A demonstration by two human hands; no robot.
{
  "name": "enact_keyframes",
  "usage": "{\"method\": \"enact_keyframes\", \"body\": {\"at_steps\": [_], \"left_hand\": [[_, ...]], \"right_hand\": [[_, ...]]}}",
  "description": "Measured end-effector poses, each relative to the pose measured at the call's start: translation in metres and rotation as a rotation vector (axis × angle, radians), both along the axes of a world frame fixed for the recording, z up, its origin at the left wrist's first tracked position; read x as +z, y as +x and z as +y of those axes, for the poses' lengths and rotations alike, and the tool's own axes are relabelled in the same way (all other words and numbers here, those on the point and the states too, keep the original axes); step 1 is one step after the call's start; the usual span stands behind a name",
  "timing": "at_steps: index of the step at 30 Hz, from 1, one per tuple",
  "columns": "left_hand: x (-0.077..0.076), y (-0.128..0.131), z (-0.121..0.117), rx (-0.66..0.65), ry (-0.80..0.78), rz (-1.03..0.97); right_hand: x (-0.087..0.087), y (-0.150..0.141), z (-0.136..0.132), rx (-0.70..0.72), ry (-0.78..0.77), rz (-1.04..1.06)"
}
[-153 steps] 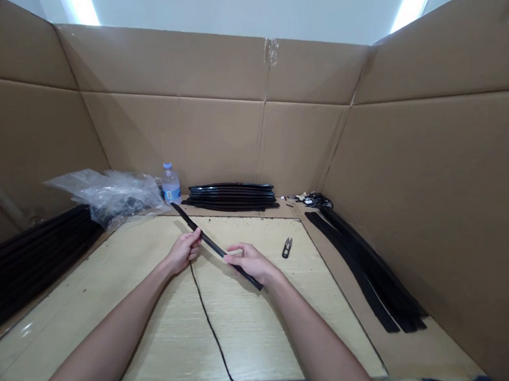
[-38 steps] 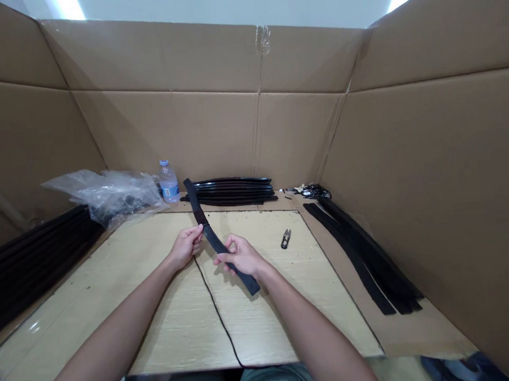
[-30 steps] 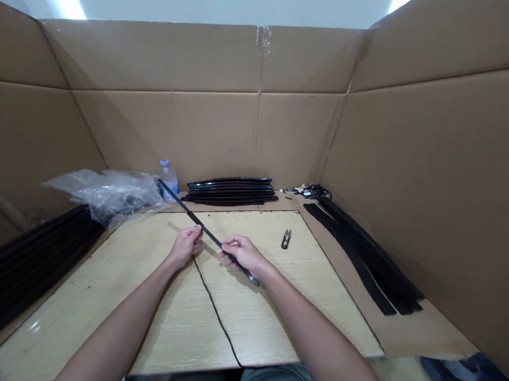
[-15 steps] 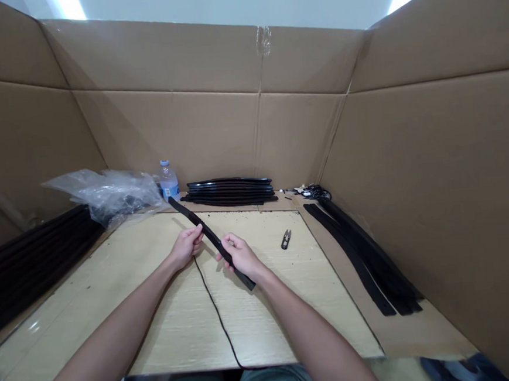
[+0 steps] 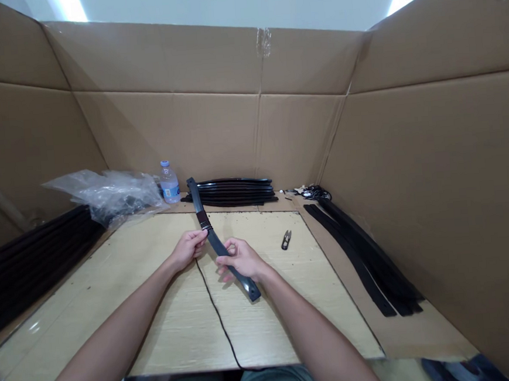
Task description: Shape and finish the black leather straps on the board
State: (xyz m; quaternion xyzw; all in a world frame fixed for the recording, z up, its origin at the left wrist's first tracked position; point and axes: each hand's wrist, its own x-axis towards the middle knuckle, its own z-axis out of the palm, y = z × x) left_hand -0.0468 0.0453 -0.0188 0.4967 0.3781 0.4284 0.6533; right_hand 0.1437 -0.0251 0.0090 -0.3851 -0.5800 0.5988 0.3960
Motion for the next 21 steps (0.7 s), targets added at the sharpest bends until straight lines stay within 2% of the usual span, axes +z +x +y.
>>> {"method": "enact_keyframes", "body": {"at_steps": [12, 21], "left_hand": [[0.009, 0.009, -0.008, -0.037, 0.102, -0.043], [0.008, 0.011, -0.01, -0.063, 0.124, -0.051]], "right_hand": [[-0.006, 0.0, 0.009, -0.181, 0.045, -0.038], [-0.005, -0.003, 0.007, -0.126, 0.036, 0.015]]}}
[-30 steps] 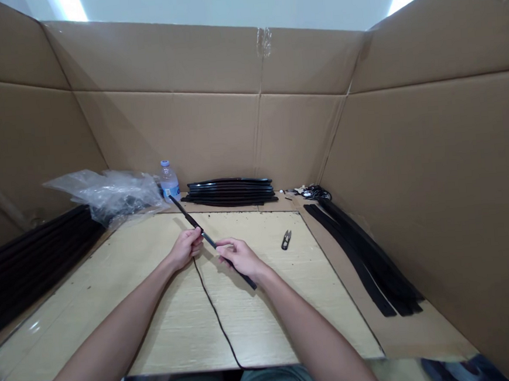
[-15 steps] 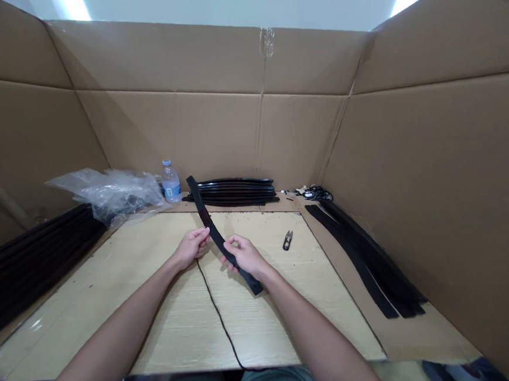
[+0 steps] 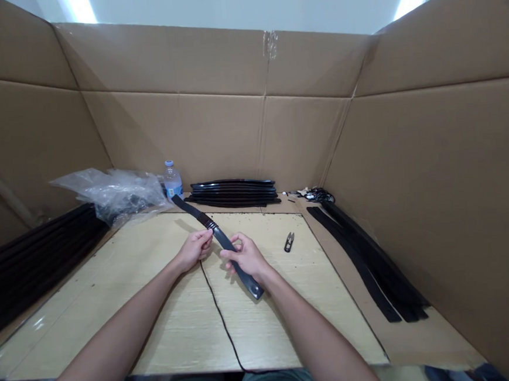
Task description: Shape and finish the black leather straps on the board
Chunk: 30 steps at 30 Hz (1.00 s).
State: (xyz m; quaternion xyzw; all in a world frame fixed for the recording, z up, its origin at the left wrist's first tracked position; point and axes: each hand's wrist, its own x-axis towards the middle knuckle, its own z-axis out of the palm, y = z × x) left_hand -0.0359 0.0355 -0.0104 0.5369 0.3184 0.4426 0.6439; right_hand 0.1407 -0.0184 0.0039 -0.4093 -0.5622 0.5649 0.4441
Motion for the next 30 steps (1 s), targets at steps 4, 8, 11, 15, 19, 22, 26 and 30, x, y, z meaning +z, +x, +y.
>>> {"method": "enact_keyframes", "body": {"at_steps": [4, 8, 11, 15, 19, 22, 26, 30], "left_hand": [[-0.002, 0.0, 0.002, -0.005, -0.014, -0.001], [-0.005, -0.002, 0.004, -0.015, -0.028, 0.007], [-0.006, -0.003, 0.004, -0.021, -0.036, 0.027], [-0.007, -0.003, 0.003, -0.015, -0.053, 0.065], [-0.007, -0.002, 0.003, 0.011, -0.065, 0.103], [-0.008, -0.003, 0.005, 0.039, -0.065, 0.127], [-0.011, -0.003, 0.008, 0.076, -0.047, 0.153], [-0.011, -0.003, 0.008, 0.092, -0.01, 0.166]], "right_hand": [[0.004, 0.0, 0.0, 0.0, 0.035, -0.003], [0.005, 0.001, 0.001, -0.004, 0.056, -0.04], [0.004, 0.003, 0.001, 0.013, 0.047, -0.065], [0.0, 0.004, 0.0, 0.078, 0.014, -0.066], [0.0, 0.004, -0.002, 0.106, -0.021, -0.046], [0.004, 0.004, -0.001, 0.095, -0.03, -0.056], [0.007, 0.004, 0.0, 0.038, -0.049, -0.084], [0.002, 0.003, 0.002, -0.019, -0.078, -0.115]]}}
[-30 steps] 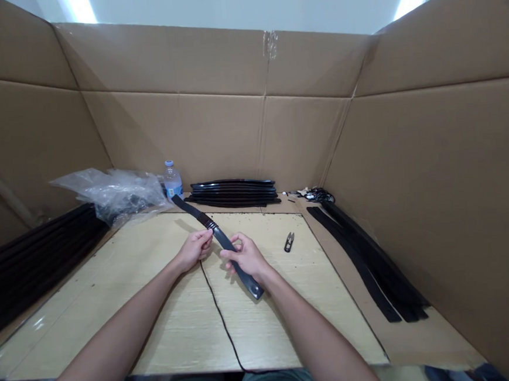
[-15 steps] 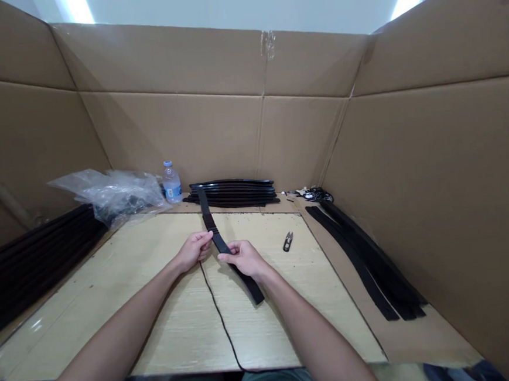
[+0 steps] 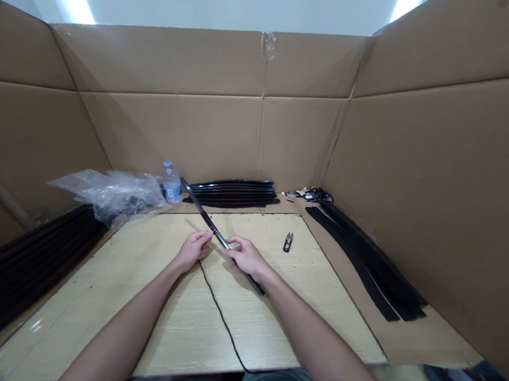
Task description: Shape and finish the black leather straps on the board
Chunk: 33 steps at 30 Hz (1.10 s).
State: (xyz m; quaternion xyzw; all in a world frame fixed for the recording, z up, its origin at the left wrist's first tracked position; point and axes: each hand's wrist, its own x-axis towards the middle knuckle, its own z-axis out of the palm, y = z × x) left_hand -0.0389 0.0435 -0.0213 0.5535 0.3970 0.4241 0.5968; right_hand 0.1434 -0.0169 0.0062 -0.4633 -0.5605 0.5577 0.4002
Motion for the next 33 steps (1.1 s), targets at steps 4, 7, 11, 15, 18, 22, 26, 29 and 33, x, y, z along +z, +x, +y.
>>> {"method": "enact_keyframes", "body": {"at_steps": [4, 7, 11, 15, 18, 22, 26, 29, 33], "left_hand": [[0.004, 0.001, -0.003, -0.003, 0.055, 0.002], [0.008, 0.003, -0.007, -0.011, 0.083, -0.007], [0.011, 0.005, -0.01, -0.026, 0.094, -0.021], [0.011, 0.005, -0.009, -0.023, 0.091, -0.039], [0.009, 0.004, -0.008, -0.02, 0.086, -0.048], [0.008, 0.003, -0.006, -0.01, 0.081, -0.049], [0.009, 0.004, -0.008, -0.018, 0.074, -0.049], [0.012, 0.004, -0.01, -0.039, 0.067, -0.057], [0.013, 0.004, -0.011, -0.055, 0.058, -0.059]], "right_hand": [[-0.005, -0.002, -0.001, 0.011, -0.033, -0.018], [-0.006, -0.005, -0.002, 0.039, -0.023, -0.007], [-0.006, -0.007, -0.006, 0.058, -0.007, 0.015], [-0.004, -0.01, -0.006, 0.014, 0.01, 0.011], [-0.003, -0.011, -0.003, -0.039, 0.025, -0.004], [-0.003, -0.008, 0.0, -0.033, 0.045, -0.048], [-0.004, -0.004, 0.0, 0.0, 0.055, -0.073], [-0.006, -0.005, -0.002, 0.017, 0.04, -0.057], [-0.006, -0.005, -0.006, 0.078, 0.009, 0.004]]}}
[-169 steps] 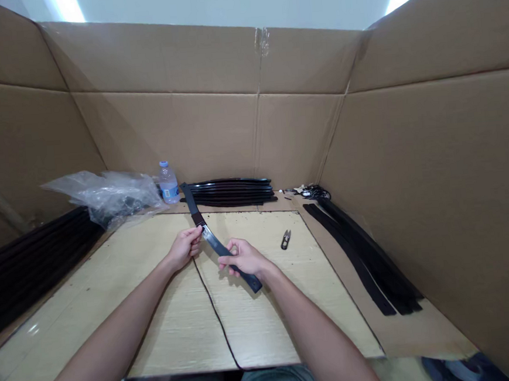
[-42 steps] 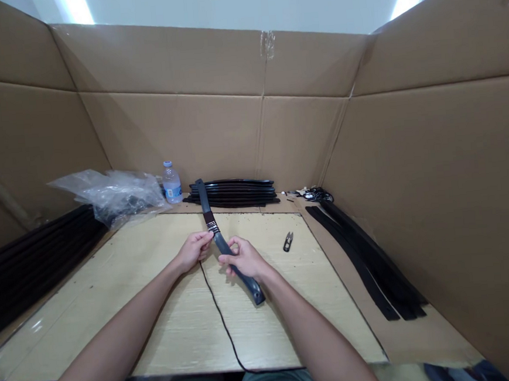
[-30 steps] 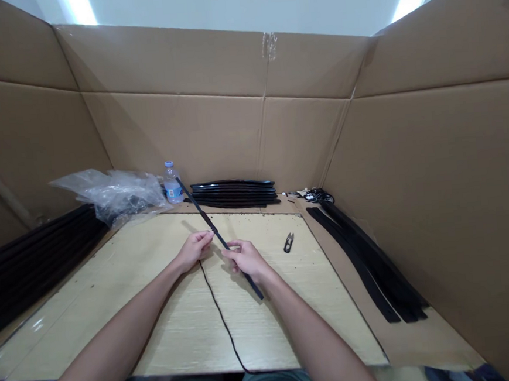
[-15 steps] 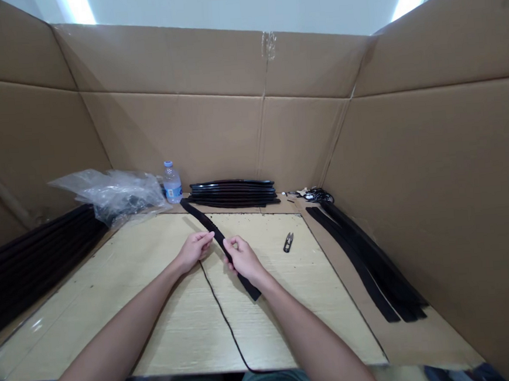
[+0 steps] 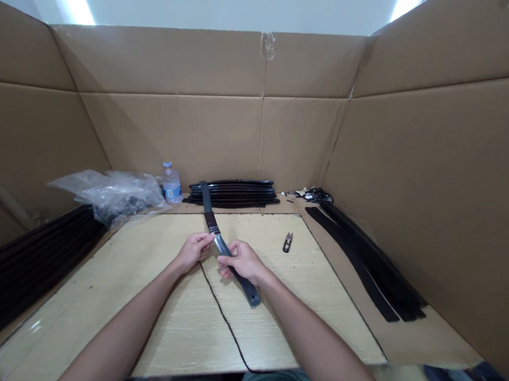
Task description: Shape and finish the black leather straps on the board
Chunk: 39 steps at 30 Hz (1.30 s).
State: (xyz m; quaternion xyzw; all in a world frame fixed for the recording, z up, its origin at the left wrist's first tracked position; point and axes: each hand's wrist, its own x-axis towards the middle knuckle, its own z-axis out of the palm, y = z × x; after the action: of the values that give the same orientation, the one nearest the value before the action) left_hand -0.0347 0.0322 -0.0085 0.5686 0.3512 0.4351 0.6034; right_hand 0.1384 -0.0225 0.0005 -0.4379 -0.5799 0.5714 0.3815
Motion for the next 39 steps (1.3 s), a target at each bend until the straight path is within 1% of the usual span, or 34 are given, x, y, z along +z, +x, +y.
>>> {"method": "enact_keyframes", "body": {"at_steps": [4, 7, 11, 14, 18, 24, 27, 32, 35, 39], "left_hand": [[-0.003, -0.001, 0.003, 0.0, -0.019, 0.016], [-0.007, -0.002, 0.006, 0.007, -0.041, 0.038], [-0.009, -0.004, 0.008, 0.009, -0.059, 0.053], [-0.008, -0.005, 0.007, -0.002, -0.057, 0.042], [-0.003, -0.004, 0.003, -0.003, -0.03, 0.009], [0.001, 0.001, 0.0, -0.001, -0.019, -0.014], [-0.001, 0.0, 0.002, -0.004, -0.029, -0.02], [-0.011, -0.003, 0.009, -0.011, -0.078, -0.033], [-0.015, -0.004, 0.012, -0.031, -0.117, -0.045], [-0.015, -0.004, 0.012, -0.046, -0.146, -0.064]], "right_hand": [[0.007, 0.004, -0.002, 0.027, 0.013, 0.035], [0.011, 0.005, 0.0, -0.011, 0.016, 0.034], [0.01, 0.004, 0.006, -0.084, -0.02, 0.015], [0.007, 0.003, 0.007, -0.113, -0.045, 0.002], [0.005, 0.001, 0.004, -0.088, -0.068, -0.002], [0.002, -0.002, 0.002, -0.102, -0.031, 0.04], [0.005, -0.001, 0.002, -0.093, -0.015, 0.064], [0.01, 0.001, 0.005, -0.107, 0.019, 0.067], [0.01, 0.001, 0.006, -0.115, 0.039, 0.033], [0.01, 0.0, 0.005, -0.113, 0.043, -0.031]]}}
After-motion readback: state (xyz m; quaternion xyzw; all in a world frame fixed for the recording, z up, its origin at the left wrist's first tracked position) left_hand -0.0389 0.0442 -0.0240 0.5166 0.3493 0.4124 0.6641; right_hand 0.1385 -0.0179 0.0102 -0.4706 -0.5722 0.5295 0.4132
